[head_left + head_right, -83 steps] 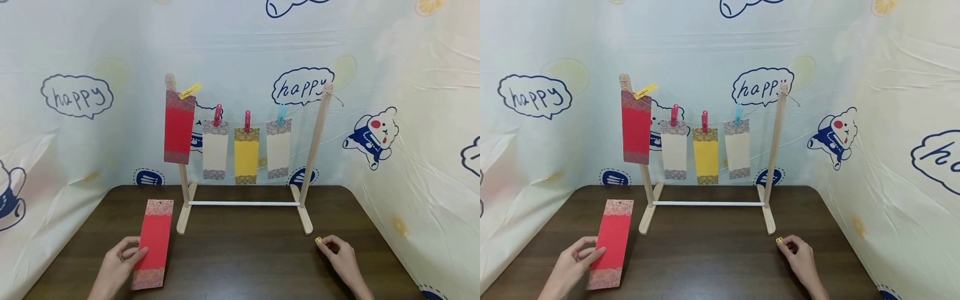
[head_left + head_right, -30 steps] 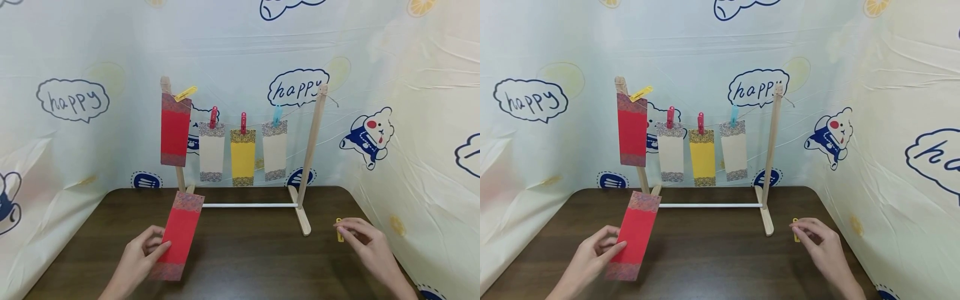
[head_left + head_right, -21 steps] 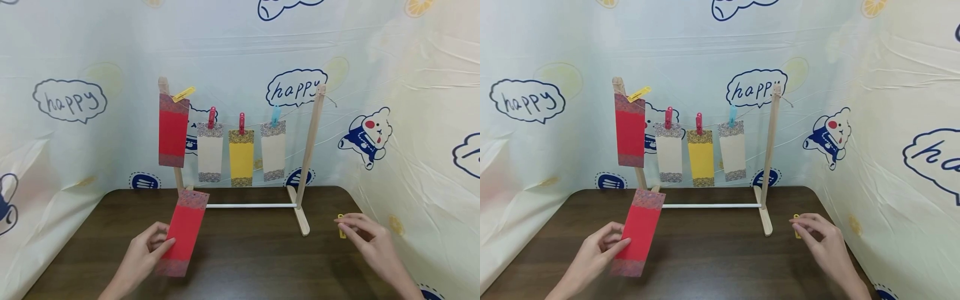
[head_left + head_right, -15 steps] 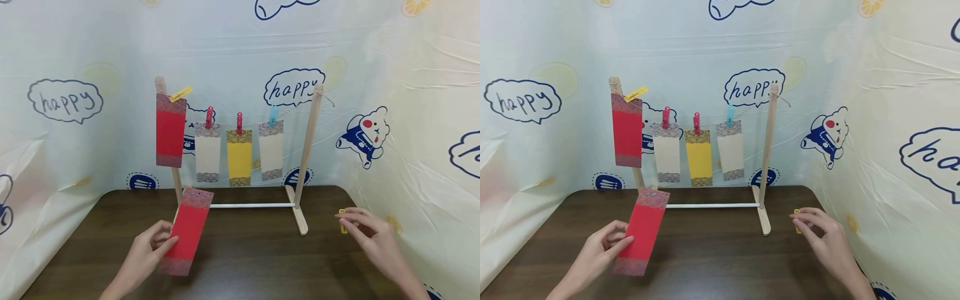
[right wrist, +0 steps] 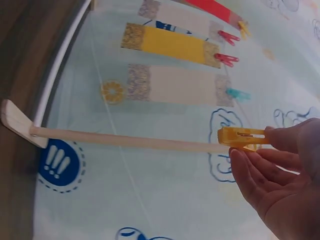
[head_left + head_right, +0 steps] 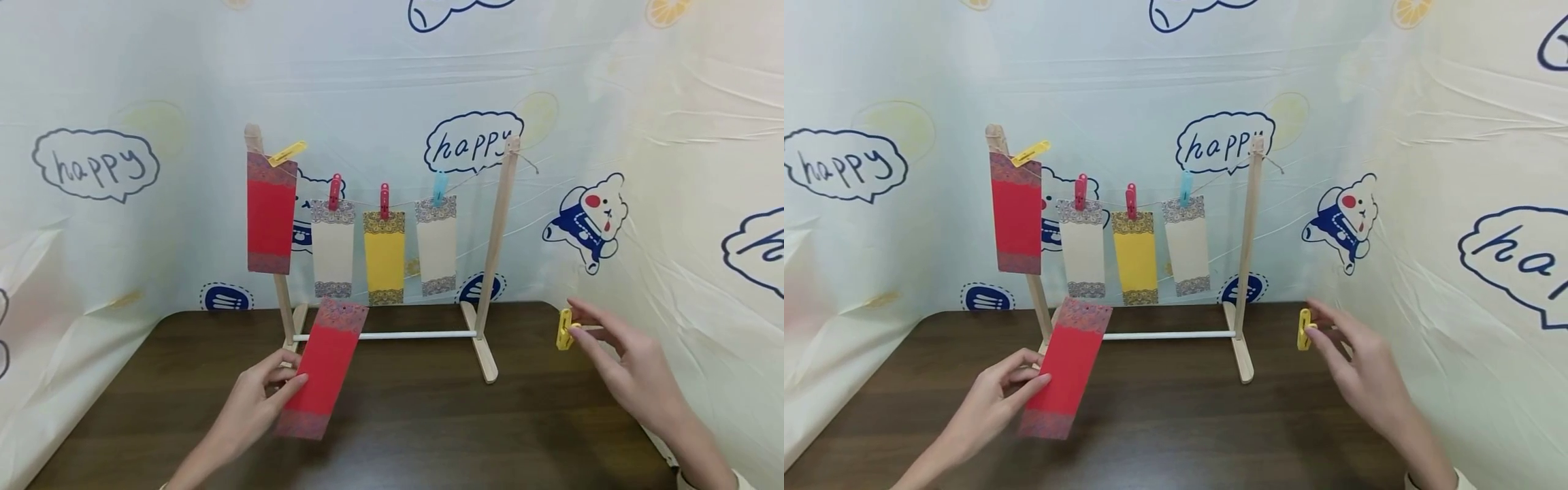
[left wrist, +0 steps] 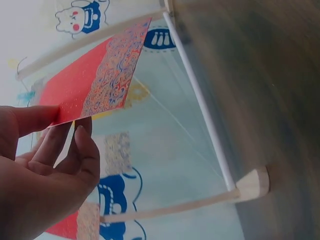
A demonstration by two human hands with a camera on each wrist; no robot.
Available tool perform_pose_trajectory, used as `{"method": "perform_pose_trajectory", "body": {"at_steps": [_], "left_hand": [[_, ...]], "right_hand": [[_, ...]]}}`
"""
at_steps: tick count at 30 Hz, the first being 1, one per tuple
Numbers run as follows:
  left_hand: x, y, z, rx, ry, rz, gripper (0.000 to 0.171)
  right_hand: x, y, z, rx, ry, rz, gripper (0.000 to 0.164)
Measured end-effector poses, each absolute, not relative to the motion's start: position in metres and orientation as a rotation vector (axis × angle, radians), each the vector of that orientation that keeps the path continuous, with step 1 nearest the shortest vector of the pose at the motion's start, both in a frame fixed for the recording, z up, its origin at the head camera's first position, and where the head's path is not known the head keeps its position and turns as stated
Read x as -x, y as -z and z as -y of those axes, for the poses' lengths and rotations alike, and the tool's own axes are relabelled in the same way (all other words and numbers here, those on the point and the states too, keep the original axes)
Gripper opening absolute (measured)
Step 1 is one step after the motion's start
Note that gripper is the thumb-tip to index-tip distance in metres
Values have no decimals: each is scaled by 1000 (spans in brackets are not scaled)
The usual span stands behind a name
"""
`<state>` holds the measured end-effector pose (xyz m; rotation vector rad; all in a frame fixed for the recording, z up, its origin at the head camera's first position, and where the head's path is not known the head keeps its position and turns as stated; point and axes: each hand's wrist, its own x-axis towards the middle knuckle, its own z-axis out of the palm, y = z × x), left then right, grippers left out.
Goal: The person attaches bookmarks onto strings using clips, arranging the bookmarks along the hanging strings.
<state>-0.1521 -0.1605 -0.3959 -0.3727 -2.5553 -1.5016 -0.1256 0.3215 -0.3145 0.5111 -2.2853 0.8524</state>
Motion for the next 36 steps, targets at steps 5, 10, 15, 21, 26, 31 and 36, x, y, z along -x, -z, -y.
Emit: {"method": "perform_pose_trajectory", "body": {"at_steps": [5, 10, 15, 21, 26, 31, 36], "left_hand": [[158, 392, 149, 448, 1509, 2522, 19], [166, 388, 136, 538, 1524, 2498, 21], [175, 384, 122, 640, 1496, 2455, 22], [186, 378, 103, 710, 1511, 2422, 19], [195, 372, 84, 757, 1562, 2366, 19], [204, 363, 64, 772, 1621, 2335, 22], [217, 353, 40, 821, 1660, 2308, 22]], "right_hand": [[128, 300, -320, -556, -796, 2296, 52], [131, 287, -316, -601, -738, 2315, 55], [135, 270, -309, -686, -693, 2325, 47], [138, 253, -303, -739, -630, 2326, 45], [144, 238, -300, -802, -589, 2275, 49], [153, 221, -295, -836, -557, 2223, 45], [166, 201, -289, -854, -522, 2168, 38]]}}
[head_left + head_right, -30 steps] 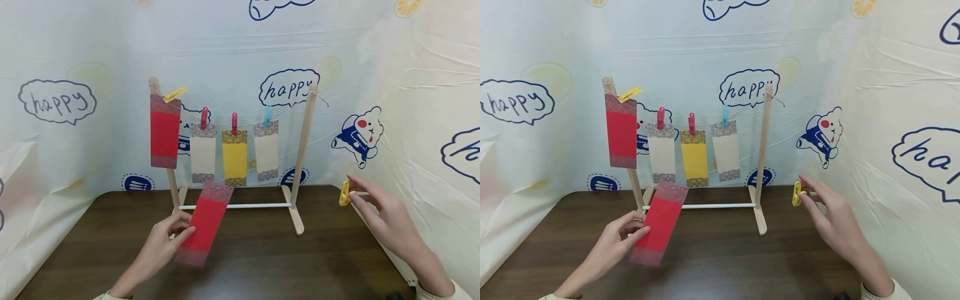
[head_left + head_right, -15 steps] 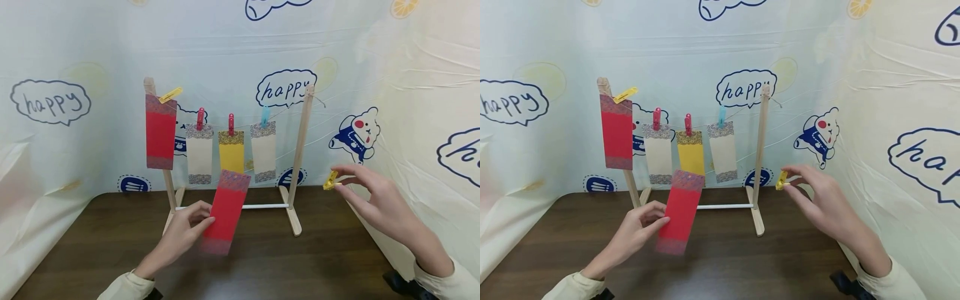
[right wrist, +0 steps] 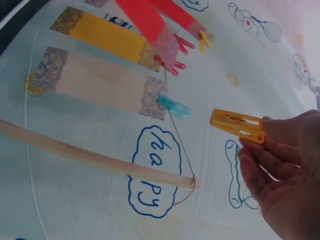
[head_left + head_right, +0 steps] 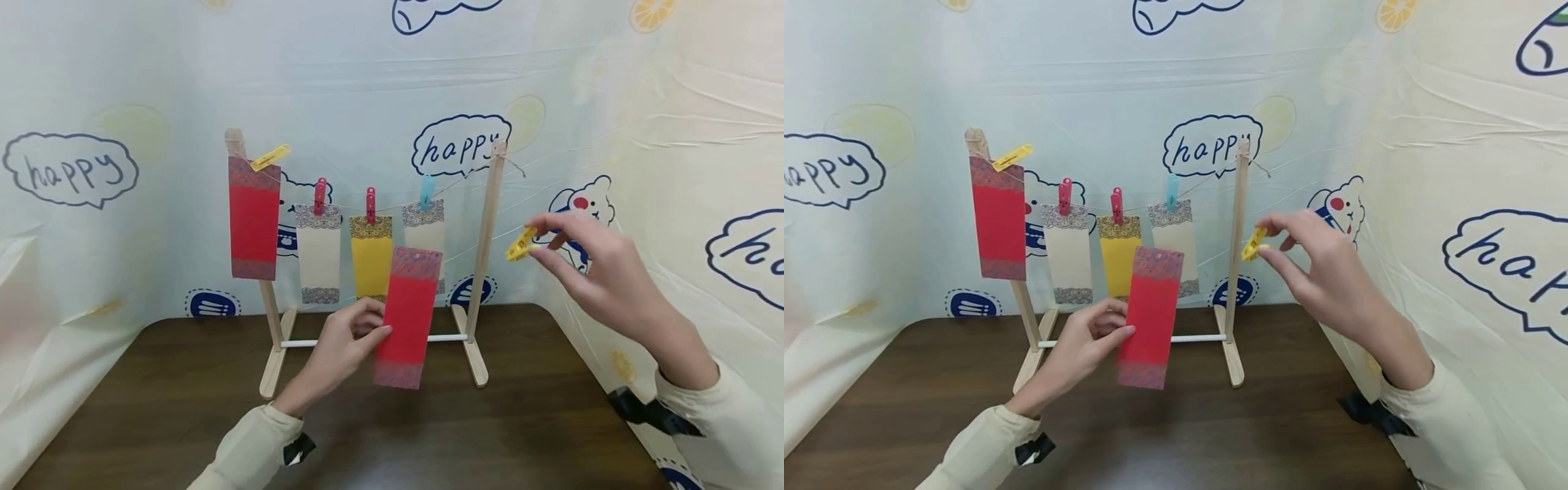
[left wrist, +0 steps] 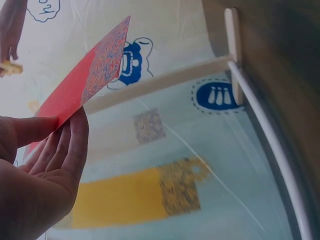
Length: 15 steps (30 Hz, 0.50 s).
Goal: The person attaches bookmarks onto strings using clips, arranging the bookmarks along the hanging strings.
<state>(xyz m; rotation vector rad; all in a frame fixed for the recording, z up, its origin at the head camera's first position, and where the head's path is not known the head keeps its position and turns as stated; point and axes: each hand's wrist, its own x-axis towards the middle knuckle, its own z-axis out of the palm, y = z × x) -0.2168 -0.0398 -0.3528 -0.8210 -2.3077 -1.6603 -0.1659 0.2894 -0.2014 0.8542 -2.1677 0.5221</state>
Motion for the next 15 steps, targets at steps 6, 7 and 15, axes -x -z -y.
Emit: {"method": "perform_pose_trajectory", "body": {"at_steps": [6, 7, 15], "left_hand": [[236, 345, 9, 887, 1721, 2279, 22], [239, 344, 4, 894, 1726, 2276, 22], [266, 333, -30, 943, 1849, 2233, 22]], "right_hand": [[187, 179, -282, -870, -484, 2113, 27], [190, 176, -280, -870, -489, 2113, 25], [218, 159, -268, -865, -469, 2120, 20]]}}
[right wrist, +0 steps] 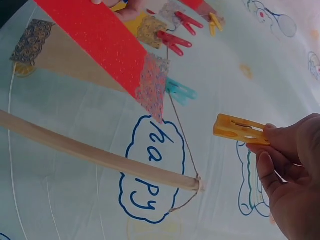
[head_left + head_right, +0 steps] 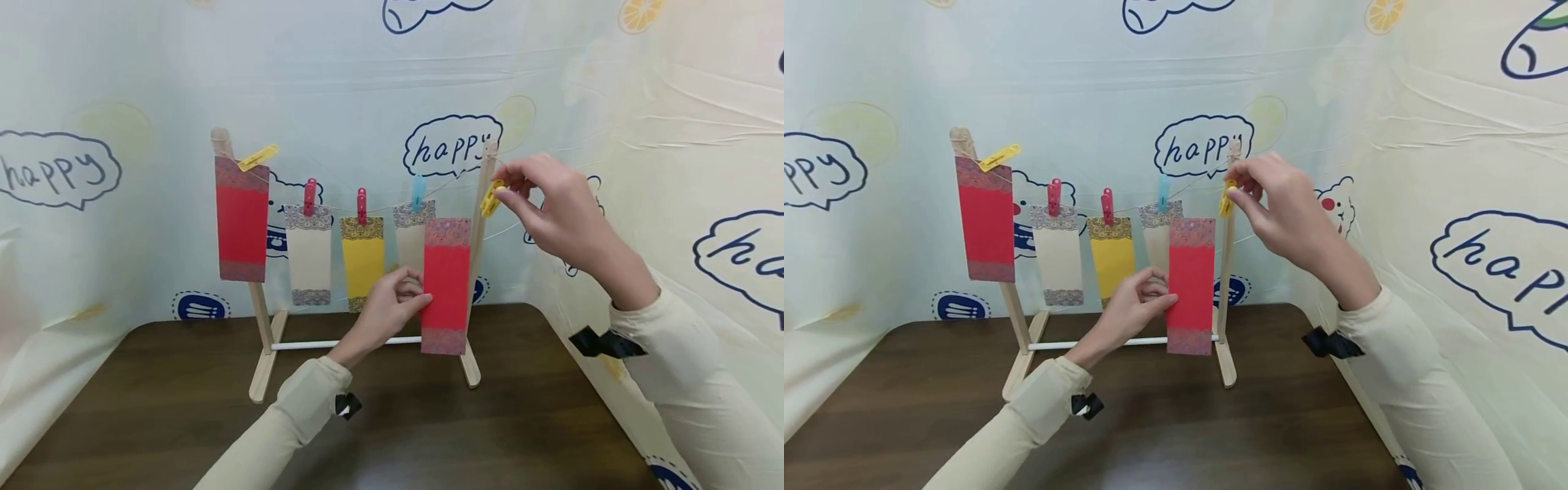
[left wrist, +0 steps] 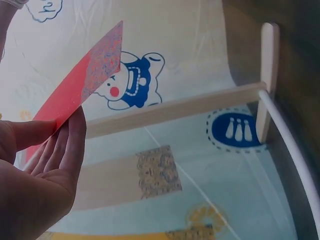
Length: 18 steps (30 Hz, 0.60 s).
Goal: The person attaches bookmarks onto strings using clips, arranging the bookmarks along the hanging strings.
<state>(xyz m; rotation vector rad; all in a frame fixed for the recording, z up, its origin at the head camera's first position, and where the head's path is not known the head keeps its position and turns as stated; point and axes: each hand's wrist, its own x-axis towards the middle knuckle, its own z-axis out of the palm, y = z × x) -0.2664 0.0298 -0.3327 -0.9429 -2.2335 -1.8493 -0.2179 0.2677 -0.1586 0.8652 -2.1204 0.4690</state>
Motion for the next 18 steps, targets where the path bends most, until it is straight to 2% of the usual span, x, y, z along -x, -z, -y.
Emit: {"method": "perform_pose_trajectory", "body": {"at_steps": [11, 18], "left_hand": [[286, 303, -61, 984, 1903, 2129, 22], [299, 305, -72, 949, 2080, 2100, 21]], "right_hand": [[260, 123, -258, -854, -480, 2157, 16], [279, 107, -249, -833, -475, 2243, 19]]}}
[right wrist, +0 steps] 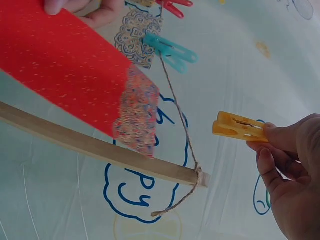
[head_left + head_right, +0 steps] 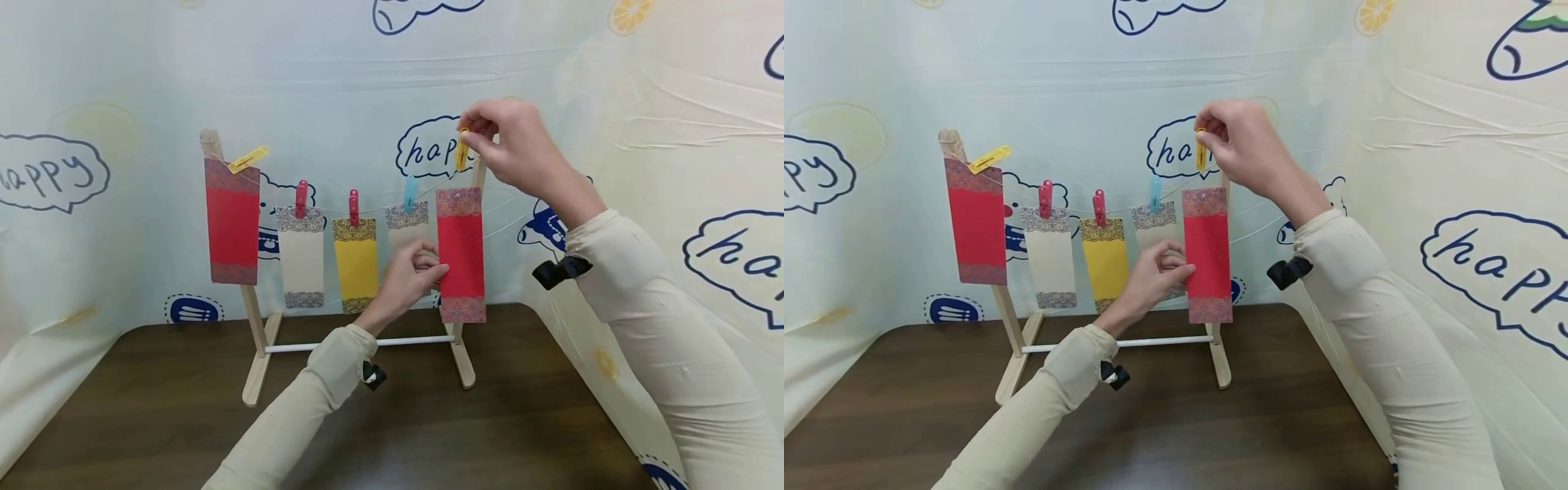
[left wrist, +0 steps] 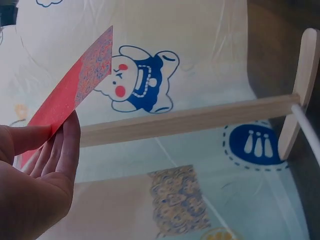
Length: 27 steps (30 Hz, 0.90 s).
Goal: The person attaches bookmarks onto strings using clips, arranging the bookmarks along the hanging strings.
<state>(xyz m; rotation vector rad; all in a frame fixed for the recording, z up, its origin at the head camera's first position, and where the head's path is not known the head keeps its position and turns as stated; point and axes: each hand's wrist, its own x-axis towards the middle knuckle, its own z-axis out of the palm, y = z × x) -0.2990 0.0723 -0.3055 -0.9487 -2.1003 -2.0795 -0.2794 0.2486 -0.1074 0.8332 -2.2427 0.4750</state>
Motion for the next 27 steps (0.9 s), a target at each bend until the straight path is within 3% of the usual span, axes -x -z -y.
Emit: {"method": "perform_pose_trajectory", "body": {"at_steps": [10, 27], "left_hand": [[311, 297, -76, 928, 2149, 2000, 18], [313, 293, -76, 947, 2026, 2030, 20]], "right_hand": [[306, 106, -243, -774, -501, 2371, 20], [314, 103, -252, -748, -546, 2508, 22]]}}
